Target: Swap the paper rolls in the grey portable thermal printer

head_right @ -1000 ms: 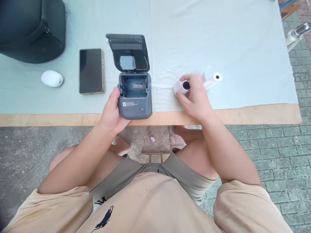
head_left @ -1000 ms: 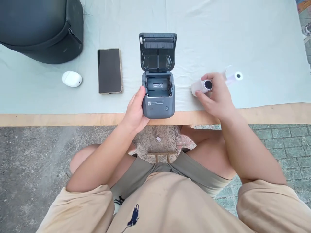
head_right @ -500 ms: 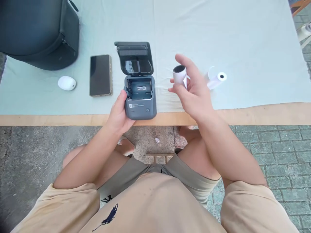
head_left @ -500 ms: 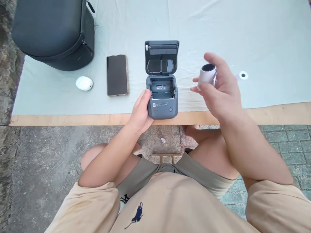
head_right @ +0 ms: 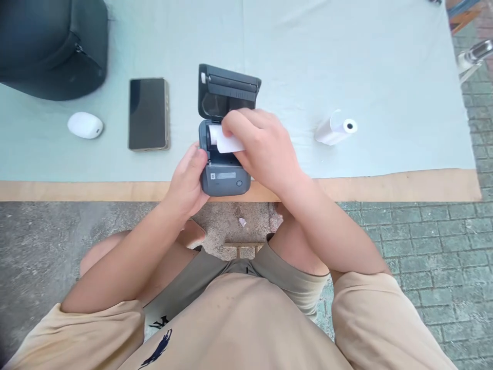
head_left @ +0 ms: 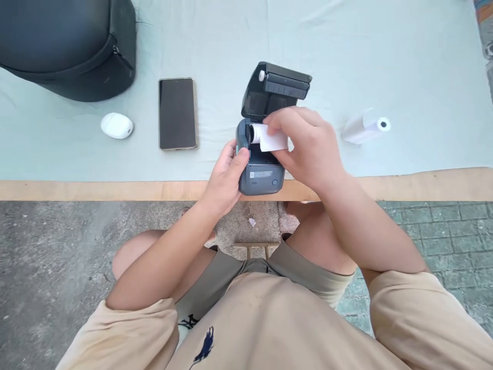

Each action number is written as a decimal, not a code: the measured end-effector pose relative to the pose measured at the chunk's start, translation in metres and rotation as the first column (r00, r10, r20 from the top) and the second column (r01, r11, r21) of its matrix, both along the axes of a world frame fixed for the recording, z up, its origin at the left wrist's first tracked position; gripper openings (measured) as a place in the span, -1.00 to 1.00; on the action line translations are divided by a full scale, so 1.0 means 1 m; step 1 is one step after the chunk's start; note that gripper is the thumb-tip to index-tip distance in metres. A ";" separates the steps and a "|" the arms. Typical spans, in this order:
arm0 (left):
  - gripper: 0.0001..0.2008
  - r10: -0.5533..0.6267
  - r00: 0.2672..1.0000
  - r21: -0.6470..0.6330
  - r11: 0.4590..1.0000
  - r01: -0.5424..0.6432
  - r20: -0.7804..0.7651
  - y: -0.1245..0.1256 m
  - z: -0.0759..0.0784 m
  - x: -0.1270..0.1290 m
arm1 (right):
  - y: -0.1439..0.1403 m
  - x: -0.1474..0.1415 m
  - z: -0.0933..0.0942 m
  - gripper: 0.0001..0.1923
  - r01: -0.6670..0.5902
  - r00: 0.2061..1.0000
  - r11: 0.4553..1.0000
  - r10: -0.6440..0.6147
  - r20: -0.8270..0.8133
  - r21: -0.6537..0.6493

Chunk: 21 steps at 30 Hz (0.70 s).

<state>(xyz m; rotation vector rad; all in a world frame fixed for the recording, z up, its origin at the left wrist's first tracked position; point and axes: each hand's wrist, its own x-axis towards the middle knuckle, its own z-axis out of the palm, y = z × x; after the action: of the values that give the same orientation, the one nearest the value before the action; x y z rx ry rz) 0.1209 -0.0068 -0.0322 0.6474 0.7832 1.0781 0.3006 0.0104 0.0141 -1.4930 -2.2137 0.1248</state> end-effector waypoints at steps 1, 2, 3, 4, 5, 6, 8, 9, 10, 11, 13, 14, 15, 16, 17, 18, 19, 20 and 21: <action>-0.56 0.005 1.000 0.006 1.000 -0.005 0.003 -0.001 0.000 0.000 | 0.000 0.000 -0.001 -0.88 -0.020 1.000 1.000 0.020 0.005 -0.004; -0.58 0.006 1.000 0.009 1.000 -0.006 0.008 -0.001 0.000 0.001 | 0.000 0.001 -0.002 -0.89 -0.042 0.999 0.999 0.042 0.006 0.001; -0.62 0.007 1.000 0.008 1.000 -0.007 0.013 -0.002 0.001 0.001 | -0.001 0.001 -0.003 -0.88 -0.060 0.998 0.998 0.060 0.006 0.015; -0.68 0.008 1.000 0.004 1.000 -0.008 0.016 -0.002 0.001 0.001 | -0.002 0.000 -0.004 -0.86 -0.066 0.998 0.997 0.066 0.007 0.035; -0.72 0.009 1.000 -0.002 1.000 -0.008 0.018 -0.003 0.002 0.002 | -0.004 0.000 -0.005 -0.83 -0.053 0.999 0.997 0.053 0.012 0.064; -0.75 0.009 1.000 -0.007 1.000 -0.009 0.018 -0.003 0.003 0.002 | -0.006 -0.001 -0.005 -0.81 -0.029 1.000 0.995 0.028 0.015 0.097; -0.77 0.015 1.000 -0.015 1.000 -0.014 0.014 -0.001 0.004 0.003 | -0.011 -0.004 -0.007 -0.80 0.010 1.000 0.985 -0.010 0.000 0.172; -0.76 0.015 1.000 -0.023 1.000 -0.015 0.014 0.000 0.004 0.002 | -0.014 -0.005 -0.009 -0.79 0.001 1.000 0.978 0.003 -0.016 0.208; -0.75 0.013 1.000 -0.033 0.999 -0.013 0.018 0.001 0.003 0.002 | -0.017 -0.006 -0.010 -0.77 -0.031 0.999 0.970 0.041 -0.034 0.240; -0.74 0.007 1.000 -0.039 0.999 -0.006 0.026 0.002 0.002 0.001 | -0.020 -0.007 -0.011 -0.76 -0.077 0.994 0.962 0.093 -0.050 0.263; -0.71 -0.021 0.999 -0.034 0.999 0.022 0.039 0.003 0.000 -0.002 | -0.024 -0.008 -0.013 -0.75 -0.164 0.977 0.946 0.195 -0.085 0.280; -0.68 -0.032 0.999 -0.023 0.999 0.033 0.038 0.004 -0.001 -0.003 | -0.025 -0.008 -0.014 -0.76 -0.197 0.967 0.941 0.233 -0.103 0.276; -0.64 -0.034 0.999 -0.009 0.999 0.035 0.027 0.004 -0.002 -0.004 | -0.026 -0.007 -0.014 -0.76 -0.222 0.958 0.939 0.261 -0.122 0.262; -0.58 -0.034 0.999 0.003 0.999 0.034 0.011 0.005 -0.003 -0.006 | -0.026 -0.006 -0.014 -0.76 -0.243 0.949 0.939 0.282 -0.143 0.245; -0.51 -0.037 0.999 0.010 0.999 0.037 -0.003 0.005 -0.004 -0.006 | -0.025 -0.004 -0.014 -0.75 -0.255 0.941 0.938 0.296 -0.161 0.235; -0.45 -0.043 0.999 0.012 0.999 0.043 -0.012 0.006 -0.005 -0.007 | -0.024 -0.002 -0.014 -0.75 -0.252 0.938 0.939 0.296 -0.180 0.235; -0.39 -0.055 0.998 0.011 0.998 0.055 -0.015 0.006 -0.006 -0.007 | -0.024 0.001 -0.015 -0.77 -0.232 0.938 0.941 0.283 -0.200 0.245; -0.34 -0.069 0.998 0.008 0.998 0.069 -0.015 0.007 -0.007 -0.007 | -0.023 0.003 -0.016 -0.83 -0.198 0.939 0.944 0.260 -0.225 0.266; -0.30 -0.081 0.997 0.006 0.997 0.081 -0.012 0.007 -0.007 -0.007 | -0.022 0.005 -0.018 -0.88 -0.157 0.942 0.946 0.230 -0.246 0.283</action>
<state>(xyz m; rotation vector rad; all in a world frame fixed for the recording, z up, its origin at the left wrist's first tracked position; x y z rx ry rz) 0.1136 0.0006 -0.0395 0.6860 0.7571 1.0045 0.3057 -0.0119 -0.0037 -1.0455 -2.0542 0.0955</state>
